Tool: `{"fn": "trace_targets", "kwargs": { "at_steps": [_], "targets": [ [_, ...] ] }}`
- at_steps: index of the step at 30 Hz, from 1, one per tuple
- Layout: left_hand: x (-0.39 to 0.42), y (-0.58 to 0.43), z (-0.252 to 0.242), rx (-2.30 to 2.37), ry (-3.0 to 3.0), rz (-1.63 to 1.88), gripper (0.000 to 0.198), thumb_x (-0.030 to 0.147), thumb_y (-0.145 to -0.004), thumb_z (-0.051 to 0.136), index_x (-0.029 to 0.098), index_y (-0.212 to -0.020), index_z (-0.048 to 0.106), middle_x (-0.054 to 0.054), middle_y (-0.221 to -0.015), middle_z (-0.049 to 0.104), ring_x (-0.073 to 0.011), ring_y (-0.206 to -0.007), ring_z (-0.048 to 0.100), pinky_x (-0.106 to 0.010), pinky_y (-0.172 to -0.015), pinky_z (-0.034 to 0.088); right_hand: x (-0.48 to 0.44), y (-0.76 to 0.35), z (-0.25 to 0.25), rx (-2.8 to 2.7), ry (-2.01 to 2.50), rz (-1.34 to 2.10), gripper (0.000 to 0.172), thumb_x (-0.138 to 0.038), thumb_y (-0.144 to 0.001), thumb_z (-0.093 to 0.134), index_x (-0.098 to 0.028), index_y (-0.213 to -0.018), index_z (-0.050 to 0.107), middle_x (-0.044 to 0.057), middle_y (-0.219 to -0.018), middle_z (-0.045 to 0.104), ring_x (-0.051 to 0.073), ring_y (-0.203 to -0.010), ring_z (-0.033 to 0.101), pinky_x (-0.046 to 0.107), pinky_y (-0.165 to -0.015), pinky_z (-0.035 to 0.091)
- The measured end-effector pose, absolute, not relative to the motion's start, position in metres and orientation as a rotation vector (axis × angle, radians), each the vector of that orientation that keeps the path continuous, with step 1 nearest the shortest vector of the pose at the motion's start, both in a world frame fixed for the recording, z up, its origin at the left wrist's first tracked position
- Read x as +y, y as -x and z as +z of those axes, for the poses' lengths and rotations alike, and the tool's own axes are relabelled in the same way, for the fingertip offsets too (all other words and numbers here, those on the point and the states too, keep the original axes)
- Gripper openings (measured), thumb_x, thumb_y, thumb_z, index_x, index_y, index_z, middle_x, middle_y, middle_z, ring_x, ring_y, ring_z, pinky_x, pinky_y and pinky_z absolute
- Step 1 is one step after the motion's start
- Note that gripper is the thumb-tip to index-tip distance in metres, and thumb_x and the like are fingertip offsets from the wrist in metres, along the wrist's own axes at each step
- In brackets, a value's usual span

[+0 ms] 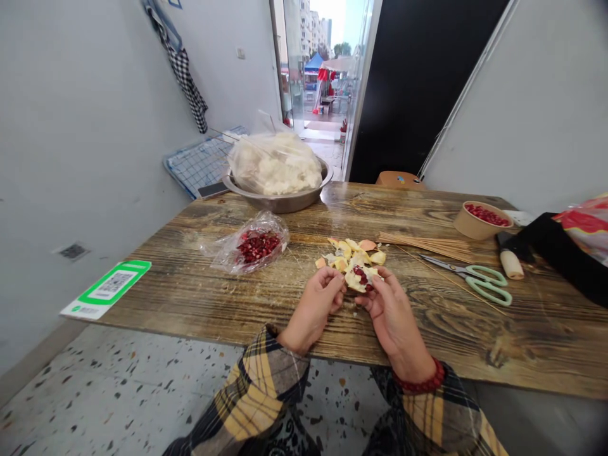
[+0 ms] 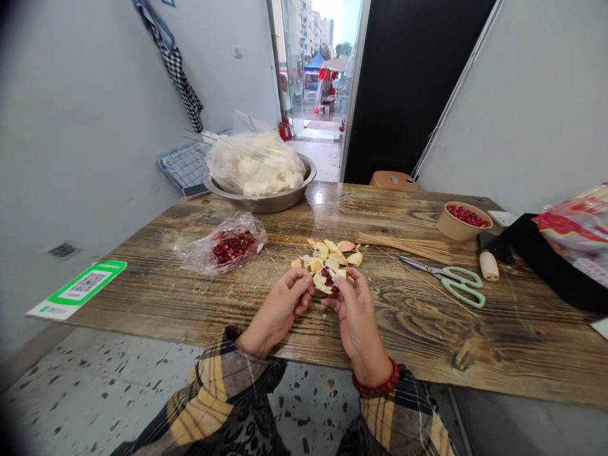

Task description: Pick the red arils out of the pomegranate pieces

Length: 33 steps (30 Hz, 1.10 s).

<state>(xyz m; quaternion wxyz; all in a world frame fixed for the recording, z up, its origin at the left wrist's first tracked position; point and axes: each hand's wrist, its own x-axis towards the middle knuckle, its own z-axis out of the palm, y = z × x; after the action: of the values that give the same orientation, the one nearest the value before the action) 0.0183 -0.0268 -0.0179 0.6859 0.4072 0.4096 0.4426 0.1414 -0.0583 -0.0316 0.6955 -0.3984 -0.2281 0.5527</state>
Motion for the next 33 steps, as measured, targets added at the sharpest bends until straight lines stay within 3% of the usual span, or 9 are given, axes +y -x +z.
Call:
{"fn": "trace_targets", "kwargs": {
  "at_steps": [9,33],
  "targets": [
    [-0.0261,-0.0219,-0.0199,0.954,-1.159,1.165,0.018,0.024,-0.070,0.068,0.014,-0.079,0.056,0.005,-0.065,0.049,-0.0069,-0.058,0.041,-0.019,-0.056,0.033,-0.0578,-0.1376,-0.0322,-0.601,0.951,1.162,0.035,-0.030,-0.066,0.080,-0.024,-0.091,0.057,-0.002,-0.097,0.062,0.014,-0.086,0.061,0.023,-0.064,0.057],
    [-0.0230,-0.0187,-0.0204,0.888,-1.351,1.159,0.010,0.020,-0.074,0.062,0.016,-0.074,0.053,0.003,-0.067,0.047,-0.0094,-0.063,0.043,-0.022,-0.061,0.034,-0.0580,-0.1382,-0.0328,-0.596,0.937,1.203,0.036,-0.029,-0.065,0.082,-0.024,-0.091,0.057,-0.002,-0.097,0.063,0.012,-0.085,0.061,0.022,-0.065,0.057]
  ]
}}
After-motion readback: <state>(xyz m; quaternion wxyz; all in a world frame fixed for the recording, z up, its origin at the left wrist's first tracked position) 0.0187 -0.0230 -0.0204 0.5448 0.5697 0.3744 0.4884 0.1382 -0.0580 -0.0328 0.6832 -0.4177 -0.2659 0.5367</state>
